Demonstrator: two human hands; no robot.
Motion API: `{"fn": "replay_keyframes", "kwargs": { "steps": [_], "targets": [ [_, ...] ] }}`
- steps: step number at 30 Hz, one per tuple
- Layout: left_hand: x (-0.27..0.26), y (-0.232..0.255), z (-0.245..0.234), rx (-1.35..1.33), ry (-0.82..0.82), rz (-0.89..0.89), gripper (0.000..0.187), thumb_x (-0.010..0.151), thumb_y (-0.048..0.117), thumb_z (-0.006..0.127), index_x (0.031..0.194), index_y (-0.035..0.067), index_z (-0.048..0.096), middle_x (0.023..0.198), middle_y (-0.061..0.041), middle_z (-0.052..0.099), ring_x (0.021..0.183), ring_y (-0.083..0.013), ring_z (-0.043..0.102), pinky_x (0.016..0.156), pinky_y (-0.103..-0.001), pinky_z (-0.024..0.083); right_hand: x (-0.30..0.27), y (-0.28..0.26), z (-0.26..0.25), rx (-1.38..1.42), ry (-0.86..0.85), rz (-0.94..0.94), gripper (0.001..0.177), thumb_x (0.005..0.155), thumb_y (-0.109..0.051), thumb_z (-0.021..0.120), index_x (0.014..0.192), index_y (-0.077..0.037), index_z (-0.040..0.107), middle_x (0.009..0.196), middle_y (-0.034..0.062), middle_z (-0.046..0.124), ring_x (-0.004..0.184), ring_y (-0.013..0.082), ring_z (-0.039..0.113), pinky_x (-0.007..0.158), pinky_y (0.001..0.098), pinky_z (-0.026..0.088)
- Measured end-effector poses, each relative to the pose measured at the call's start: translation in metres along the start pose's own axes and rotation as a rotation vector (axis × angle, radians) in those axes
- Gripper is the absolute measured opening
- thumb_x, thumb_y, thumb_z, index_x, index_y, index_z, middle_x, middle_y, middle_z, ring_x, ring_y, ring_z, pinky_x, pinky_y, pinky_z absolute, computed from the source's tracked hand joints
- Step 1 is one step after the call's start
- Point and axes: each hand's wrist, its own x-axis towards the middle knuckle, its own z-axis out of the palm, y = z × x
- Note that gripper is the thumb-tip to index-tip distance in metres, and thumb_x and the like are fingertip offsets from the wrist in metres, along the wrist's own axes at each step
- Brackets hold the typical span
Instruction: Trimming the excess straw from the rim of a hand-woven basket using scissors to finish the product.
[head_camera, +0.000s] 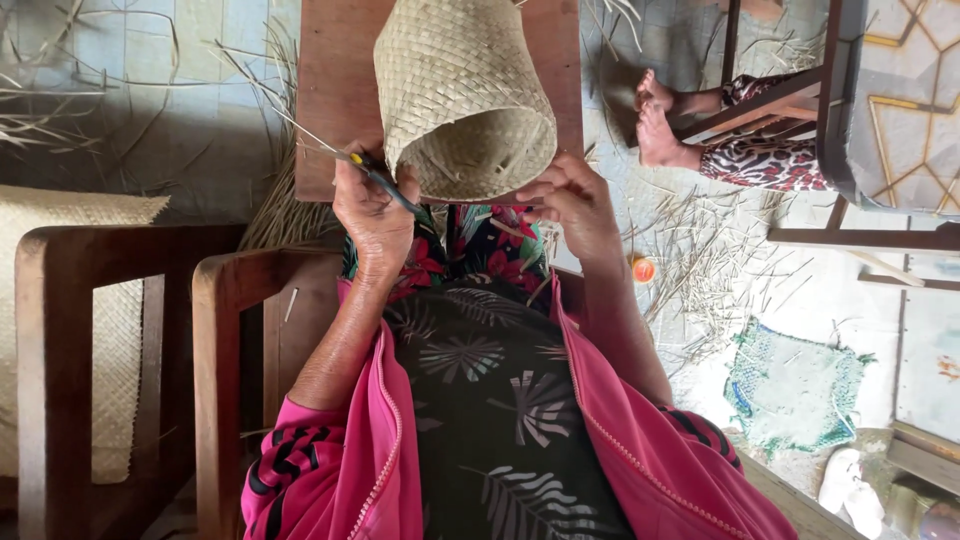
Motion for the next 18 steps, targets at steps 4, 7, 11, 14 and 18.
{"fn": "replay_keyframes", "kwargs": {
  "steps": [4, 7, 11, 14, 18],
  "targets": [
    [0.001, 0.013, 0.012, -0.007, -0.016, -0.236, 0.049, 0.083, -0.015, 0.078, 0.122, 0.004, 0.054, 0.092, -0.012, 0.065, 0.062, -0.0176, 0.069, 0.048, -0.030, 0.064, -0.009, -0.061, 0.032, -0.094, 0.022, -0.186, 0.049, 0.093, -0.005, 0.060, 0.140, -0.004, 0.047, 0.128, 0.0277, 0.061, 0.109, 0.0397, 0.067, 0.079, 0.0527, 0.066],
    [-0.001, 0.022, 0.013, -0.040, -0.022, -0.413, 0.040, 0.079, -0.012, 0.080, 0.109, 0.004, 0.059, 0.075, -0.010, 0.061, 0.049, -0.0193, 0.065, 0.037, -0.030, 0.059, -0.012, -0.080, 0.050, -0.325, 0.095, -0.335, 0.064, 0.096, -0.024, 0.071, 0.149, -0.003, 0.043, 0.141, 0.0305, 0.049, 0.128, 0.0490, 0.053, 0.095, 0.0671, 0.055],
    [0.005, 0.044, 0.012, -0.060, -0.047, -0.615, 0.033, 0.077, -0.006, 0.083, 0.103, -0.003, 0.062, 0.064, -0.015, 0.060, 0.042, -0.0205, 0.063, 0.030, -0.031, 0.055, -0.016, -0.108, 0.065, -0.752, 0.294, -0.572, 0.045, 0.103, -0.019, 0.070, 0.141, 0.000, 0.057, 0.128, 0.0218, 0.064, 0.112, 0.0325, 0.066, 0.075, 0.0379, 0.060],
    [0.005, 0.043, 0.006, -0.083, -0.096, -0.649, 0.039, 0.078, 0.007, 0.092, 0.098, -0.005, 0.061, 0.058, -0.017, 0.061, 0.038, -0.0221, 0.063, 0.029, -0.032, 0.054, -0.011, -0.121, 0.062, -1.013, 0.249, -0.709, 0.031, 0.106, -0.015, 0.059, 0.130, 0.002, 0.068, 0.110, 0.0215, 0.070, 0.095, 0.0395, 0.070, 0.063, 0.0401, 0.060],
    [0.001, 0.028, -0.003, -0.049, -0.139, -0.680, 0.048, 0.081, 0.020, 0.093, 0.103, -0.006, 0.059, 0.063, -0.018, 0.065, 0.043, -0.0223, 0.066, 0.034, -0.034, 0.058, 0.004, -0.132, 0.063, -1.238, 0.240, -0.838, 0.027, 0.101, -0.013, 0.061, 0.123, -0.004, 0.074, 0.102, 0.0142, 0.073, 0.091, 0.0325, 0.072, 0.072, 0.0399, 0.061]
  ]
}}
